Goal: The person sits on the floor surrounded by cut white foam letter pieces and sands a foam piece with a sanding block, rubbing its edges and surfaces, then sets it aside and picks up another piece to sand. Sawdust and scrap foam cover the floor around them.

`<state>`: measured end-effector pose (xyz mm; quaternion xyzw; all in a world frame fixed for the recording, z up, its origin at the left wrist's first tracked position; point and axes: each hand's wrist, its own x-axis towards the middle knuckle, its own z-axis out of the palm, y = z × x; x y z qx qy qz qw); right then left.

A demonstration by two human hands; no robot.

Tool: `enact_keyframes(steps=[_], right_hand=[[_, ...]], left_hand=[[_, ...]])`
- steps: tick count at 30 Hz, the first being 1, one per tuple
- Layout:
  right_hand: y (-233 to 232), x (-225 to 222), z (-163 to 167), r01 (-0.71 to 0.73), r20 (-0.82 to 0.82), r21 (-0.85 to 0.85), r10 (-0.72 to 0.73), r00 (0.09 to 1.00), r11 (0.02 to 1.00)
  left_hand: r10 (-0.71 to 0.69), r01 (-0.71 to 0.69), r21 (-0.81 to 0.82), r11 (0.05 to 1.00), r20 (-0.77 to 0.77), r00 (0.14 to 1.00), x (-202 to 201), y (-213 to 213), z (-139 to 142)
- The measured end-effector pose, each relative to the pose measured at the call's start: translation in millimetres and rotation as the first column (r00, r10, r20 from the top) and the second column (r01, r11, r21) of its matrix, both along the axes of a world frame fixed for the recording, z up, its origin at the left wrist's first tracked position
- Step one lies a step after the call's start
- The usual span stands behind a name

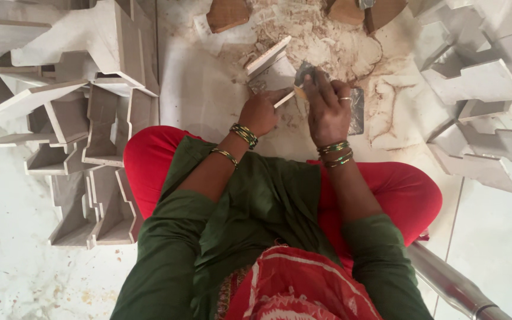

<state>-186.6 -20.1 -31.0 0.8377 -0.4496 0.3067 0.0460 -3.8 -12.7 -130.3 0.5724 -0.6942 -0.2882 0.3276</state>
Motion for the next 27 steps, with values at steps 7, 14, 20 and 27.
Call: enact_keyframes(steps=[7, 14, 20, 27], right_hand=[[16, 10, -7, -0.241, -0.010, 0.039, 0.242, 0.970, 0.970], [2, -3, -4, -0.051, -0.014, 0.015, 0.052, 0.999, 0.999], [16, 6, -4, -0.179, -0.011, 0.028, 0.179, 0.984, 0.984], [7, -5, -15, -0.151, 0.029, 0.043, 0.150, 0.988, 0.988]], left_hand=[[-0.112, 0.085, 0.245, 0.966, 0.098, 0.989, 4, -5, -2], [-0.014, 0.014, 0.014, 1.000, 0.010, 1.000, 1, -3, -4], [-0.036, 0.035, 0.054, 0.998, 0.009, 0.999, 4, -1, -5], [0.023, -0.040, 0.139, 0.990, 0.119, 0.993, -1, -5, -3]])
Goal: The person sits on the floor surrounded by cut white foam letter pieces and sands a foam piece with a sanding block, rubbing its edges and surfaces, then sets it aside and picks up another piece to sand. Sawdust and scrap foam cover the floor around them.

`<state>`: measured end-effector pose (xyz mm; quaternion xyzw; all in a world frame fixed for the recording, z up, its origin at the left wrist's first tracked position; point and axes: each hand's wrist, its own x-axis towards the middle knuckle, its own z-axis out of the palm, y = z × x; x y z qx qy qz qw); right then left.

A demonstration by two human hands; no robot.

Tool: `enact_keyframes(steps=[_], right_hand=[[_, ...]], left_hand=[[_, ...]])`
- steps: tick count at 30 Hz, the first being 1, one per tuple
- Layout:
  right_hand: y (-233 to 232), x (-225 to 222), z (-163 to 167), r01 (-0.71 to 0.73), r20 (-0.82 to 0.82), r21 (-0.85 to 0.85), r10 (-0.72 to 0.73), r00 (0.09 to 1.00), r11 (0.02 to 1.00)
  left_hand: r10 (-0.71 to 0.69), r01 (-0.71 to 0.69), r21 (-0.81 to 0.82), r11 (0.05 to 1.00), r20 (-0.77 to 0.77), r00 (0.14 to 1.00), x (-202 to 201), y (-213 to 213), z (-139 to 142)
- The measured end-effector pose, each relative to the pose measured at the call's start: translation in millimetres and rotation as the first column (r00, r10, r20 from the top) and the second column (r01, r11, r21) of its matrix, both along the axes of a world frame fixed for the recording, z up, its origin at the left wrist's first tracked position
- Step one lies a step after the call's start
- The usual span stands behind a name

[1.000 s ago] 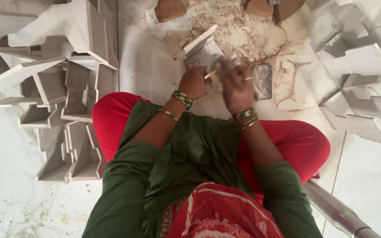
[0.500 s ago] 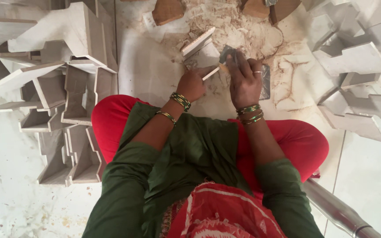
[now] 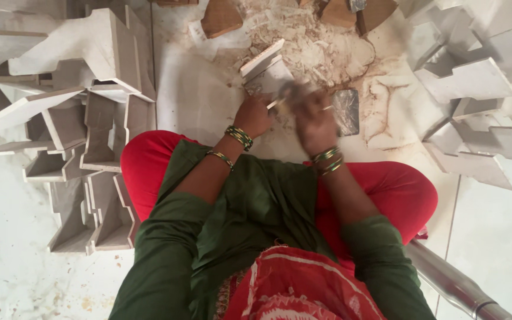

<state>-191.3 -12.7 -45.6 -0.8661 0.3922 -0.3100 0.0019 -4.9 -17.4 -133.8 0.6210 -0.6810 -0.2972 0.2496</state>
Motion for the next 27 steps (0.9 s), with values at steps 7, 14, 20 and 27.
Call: enact_keyframes(steps=[7, 14, 20, 27], right_hand=[[-10, -9, -9, 0.148, -0.017, 0.081, -0.147, 0.989, 0.986], [-31, -43, 8, 0.368, 0.087, 0.112, -0.378, 0.922, 0.923], [-19, -24, 24, 0.242, 0.187, 0.059, -0.249, 0.950, 0.969], [7, 2, 6, -0.034, -0.041, -0.106, 0.030, 0.999, 0.994]], left_hand=[[-0.047, 0.035, -0.065, 0.997, -0.184, 0.982, 3, 5, 17], [-0.054, 0.041, -0.088, 0.995, -0.144, 0.988, 3, 0, 15], [-0.014, 0.003, -0.094, 0.996, -0.119, 0.993, 1, 0, 2], [-0.023, 0.020, -0.056, 0.998, -0.050, 0.998, 4, 2, -5]])
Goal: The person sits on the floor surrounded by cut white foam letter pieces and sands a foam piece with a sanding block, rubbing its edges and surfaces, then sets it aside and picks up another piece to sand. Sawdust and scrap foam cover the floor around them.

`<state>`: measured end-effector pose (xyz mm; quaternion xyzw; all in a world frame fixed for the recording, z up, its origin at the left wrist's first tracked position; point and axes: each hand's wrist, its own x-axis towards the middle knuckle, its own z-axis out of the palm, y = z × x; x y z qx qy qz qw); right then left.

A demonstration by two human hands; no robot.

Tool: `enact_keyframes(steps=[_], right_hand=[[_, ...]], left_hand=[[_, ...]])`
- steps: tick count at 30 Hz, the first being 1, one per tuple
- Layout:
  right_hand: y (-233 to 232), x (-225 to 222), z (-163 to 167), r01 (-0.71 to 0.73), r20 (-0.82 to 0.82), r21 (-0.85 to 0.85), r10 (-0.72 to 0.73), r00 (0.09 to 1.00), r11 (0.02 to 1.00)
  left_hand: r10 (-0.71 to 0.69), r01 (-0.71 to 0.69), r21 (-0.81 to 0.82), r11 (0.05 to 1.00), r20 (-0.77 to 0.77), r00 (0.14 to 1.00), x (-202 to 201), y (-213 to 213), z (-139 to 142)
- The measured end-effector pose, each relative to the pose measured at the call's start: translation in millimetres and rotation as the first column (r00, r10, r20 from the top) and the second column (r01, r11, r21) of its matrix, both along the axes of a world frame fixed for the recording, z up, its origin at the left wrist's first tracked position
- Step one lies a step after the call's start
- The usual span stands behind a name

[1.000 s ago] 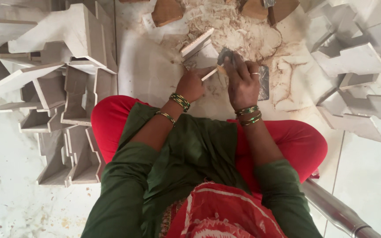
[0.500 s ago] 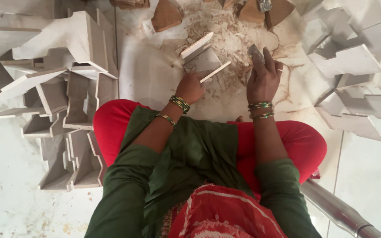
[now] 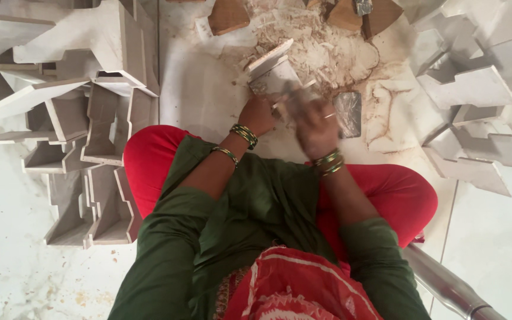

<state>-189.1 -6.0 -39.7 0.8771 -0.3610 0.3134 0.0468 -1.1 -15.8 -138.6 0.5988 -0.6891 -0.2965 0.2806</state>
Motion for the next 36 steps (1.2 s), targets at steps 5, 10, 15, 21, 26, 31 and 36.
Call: enact_keyframes(steps=[5, 10, 15, 21, 26, 31, 36], right_hand=[[16, 14, -6, -0.112, -0.086, 0.005, 0.112, 0.990, 0.994], [-8, 0, -7, 0.144, -0.107, -0.053, -0.149, 0.983, 0.988], [6, 2, -26, -0.062, -0.102, -0.045, 0.058, 0.993, 0.997], [-10, -10, -30, 0.095, -0.032, 0.057, -0.093, 0.995, 0.994], [-3, -4, -20, 0.048, -0.074, -0.004, -0.049, 0.996, 0.999], [0, 3, -21, -0.163, -0.046, -0.009, 0.163, 0.986, 0.987], [-11, -6, -25, 0.151, -0.008, 0.011, -0.151, 0.989, 0.989]], left_hand=[[-0.056, 0.060, 0.160, 0.985, -0.031, 0.998, 3, 0, -1], [0.008, -0.008, -0.069, 0.998, 0.005, 1.000, 0, 1, 2], [-0.055, 0.057, 0.039, 0.998, -0.048, 0.997, 1, 1, 4], [0.032, -0.031, 0.028, 0.999, -0.018, 0.999, -1, 2, 2], [0.002, -0.004, -0.014, 1.000, -0.110, 0.994, -2, 3, 0], [0.094, -0.091, 0.088, 0.992, -0.024, 0.995, -2, 4, -4], [-0.057, 0.058, -0.046, 0.997, 0.018, 0.998, 0, 3, -3]])
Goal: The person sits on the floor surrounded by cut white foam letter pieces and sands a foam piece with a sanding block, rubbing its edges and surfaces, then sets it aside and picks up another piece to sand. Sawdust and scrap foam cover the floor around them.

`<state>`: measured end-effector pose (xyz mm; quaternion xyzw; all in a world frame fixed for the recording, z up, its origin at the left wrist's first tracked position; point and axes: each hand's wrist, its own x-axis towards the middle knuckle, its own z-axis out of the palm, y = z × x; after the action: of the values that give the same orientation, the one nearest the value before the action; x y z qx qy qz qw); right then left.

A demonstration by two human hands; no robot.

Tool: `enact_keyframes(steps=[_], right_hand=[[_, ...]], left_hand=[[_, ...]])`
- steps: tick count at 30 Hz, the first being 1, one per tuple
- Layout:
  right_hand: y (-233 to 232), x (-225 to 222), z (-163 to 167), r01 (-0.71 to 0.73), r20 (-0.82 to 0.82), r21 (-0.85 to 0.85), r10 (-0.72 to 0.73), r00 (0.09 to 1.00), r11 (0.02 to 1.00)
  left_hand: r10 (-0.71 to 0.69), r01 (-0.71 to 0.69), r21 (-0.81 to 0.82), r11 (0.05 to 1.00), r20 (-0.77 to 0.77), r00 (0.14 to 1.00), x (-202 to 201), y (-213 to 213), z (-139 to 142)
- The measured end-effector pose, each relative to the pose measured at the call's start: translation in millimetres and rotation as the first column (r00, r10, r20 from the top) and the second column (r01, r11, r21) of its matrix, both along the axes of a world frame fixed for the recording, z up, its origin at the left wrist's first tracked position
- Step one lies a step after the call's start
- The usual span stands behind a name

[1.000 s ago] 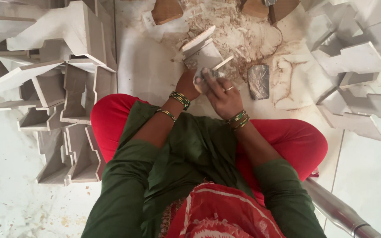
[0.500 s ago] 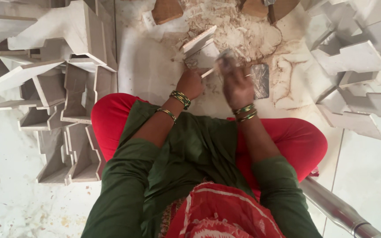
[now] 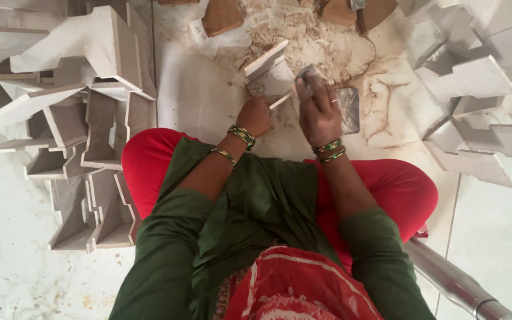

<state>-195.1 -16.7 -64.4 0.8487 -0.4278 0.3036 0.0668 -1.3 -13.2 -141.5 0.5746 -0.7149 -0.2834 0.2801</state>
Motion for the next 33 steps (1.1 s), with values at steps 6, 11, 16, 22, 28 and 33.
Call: enact_keyframes(steps=[6, 11, 16, 22, 28, 33], right_hand=[[16, 10, -11, -0.284, 0.003, -0.019, 0.285, 0.959, 0.958], [-8, -5, -1, -0.006, 0.111, -0.045, 0.011, 0.994, 0.999], [13, 8, 5, -0.229, 0.047, -0.019, 0.230, 0.972, 0.973], [4, 3, -4, -0.036, 0.054, 0.051, 0.033, 0.998, 0.998], [16, 8, -1, -0.170, -0.030, 0.106, 0.174, 0.984, 0.980], [30, 20, 19, -0.317, 0.011, 0.032, 0.316, 0.949, 0.948]], left_hand=[[0.131, -0.128, 0.041, 0.991, -0.079, 0.988, -1, 6, -2], [0.002, -0.006, 0.096, 0.995, 0.041, 0.999, -2, -2, 0], [0.070, -0.068, 0.098, 0.993, -0.016, 0.997, -2, 1, 10], [-0.006, 0.004, 0.032, 0.999, 0.064, 0.998, -3, 0, 10], [-0.059, 0.184, -0.381, 0.906, 0.316, 0.947, -3, 2, 0], [-0.014, 0.019, 0.011, 1.000, -0.342, 0.940, 3, 4, 6]])
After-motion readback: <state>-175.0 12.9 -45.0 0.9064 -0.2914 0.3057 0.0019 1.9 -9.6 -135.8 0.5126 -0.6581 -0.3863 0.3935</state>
